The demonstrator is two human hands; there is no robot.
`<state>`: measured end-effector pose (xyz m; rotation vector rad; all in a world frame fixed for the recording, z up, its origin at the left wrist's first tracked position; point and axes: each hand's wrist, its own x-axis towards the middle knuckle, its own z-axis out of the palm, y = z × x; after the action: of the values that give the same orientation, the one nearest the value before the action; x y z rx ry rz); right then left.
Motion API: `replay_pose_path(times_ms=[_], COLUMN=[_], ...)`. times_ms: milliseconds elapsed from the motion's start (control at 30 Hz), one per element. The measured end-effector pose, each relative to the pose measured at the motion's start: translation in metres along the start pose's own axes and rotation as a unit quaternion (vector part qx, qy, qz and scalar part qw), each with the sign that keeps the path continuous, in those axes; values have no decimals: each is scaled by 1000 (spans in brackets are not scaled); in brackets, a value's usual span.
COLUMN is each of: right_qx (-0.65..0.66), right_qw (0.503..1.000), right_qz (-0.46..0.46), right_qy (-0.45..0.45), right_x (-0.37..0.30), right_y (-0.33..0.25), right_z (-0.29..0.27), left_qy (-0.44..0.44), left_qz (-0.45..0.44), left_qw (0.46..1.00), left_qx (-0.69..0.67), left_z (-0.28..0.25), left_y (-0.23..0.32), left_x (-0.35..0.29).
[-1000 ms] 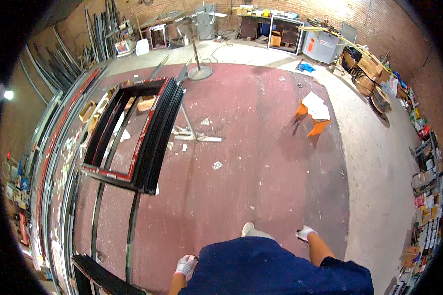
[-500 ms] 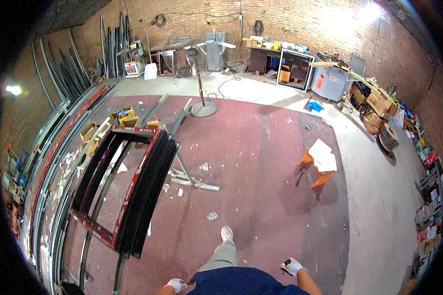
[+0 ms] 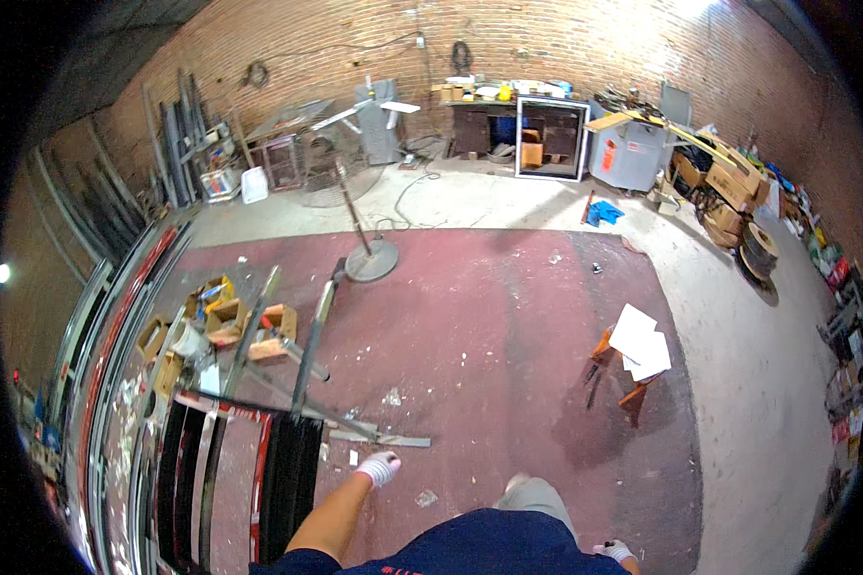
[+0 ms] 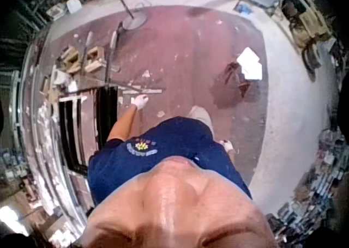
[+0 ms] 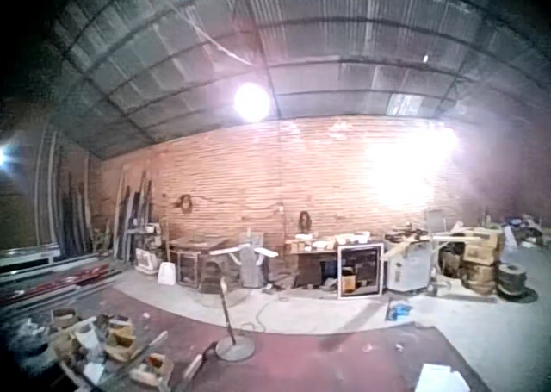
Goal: The person picks up a document and pen, then uses a ruler to measure and mark multiple window frames in a workshop. The person measures the frame edges and writes notes on the document before moving to another frame.
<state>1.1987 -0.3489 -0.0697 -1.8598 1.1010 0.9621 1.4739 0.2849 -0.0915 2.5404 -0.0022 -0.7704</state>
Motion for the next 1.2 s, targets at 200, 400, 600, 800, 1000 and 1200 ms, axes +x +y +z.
replay_pose_path(times_ms=[200, 400, 600, 800, 1000, 1200], right_qx=[-76, -105, -18, 11, -145, -19], right_qw=[997, 983, 998, 995, 986, 989], right_qz=[2, -13, -62, -101, -6, 134], right_qy=[-31, -151, -20, -8, -87, -64], right_x=[129, 272, 309, 392, 410, 457], right_y=[-66, -279, -588, -763, -846, -962], right_z=[-39, -128, -245, -275, -268, -277], left_qy=[71, -75, -167, -189, -50, -64], left_qz=[-70, -126, -157, -169, -118, -144], left_qw=[991, 989, 972, 958, 992, 987], left_qx=[-85, 33, -43, -132, -21, 4], left_z=[-88, -49, -12, -125, -335, -537], left_y=[48, 39, 50, 88, 143, 188], left_x=[159, 194, 307, 471, 703, 900])
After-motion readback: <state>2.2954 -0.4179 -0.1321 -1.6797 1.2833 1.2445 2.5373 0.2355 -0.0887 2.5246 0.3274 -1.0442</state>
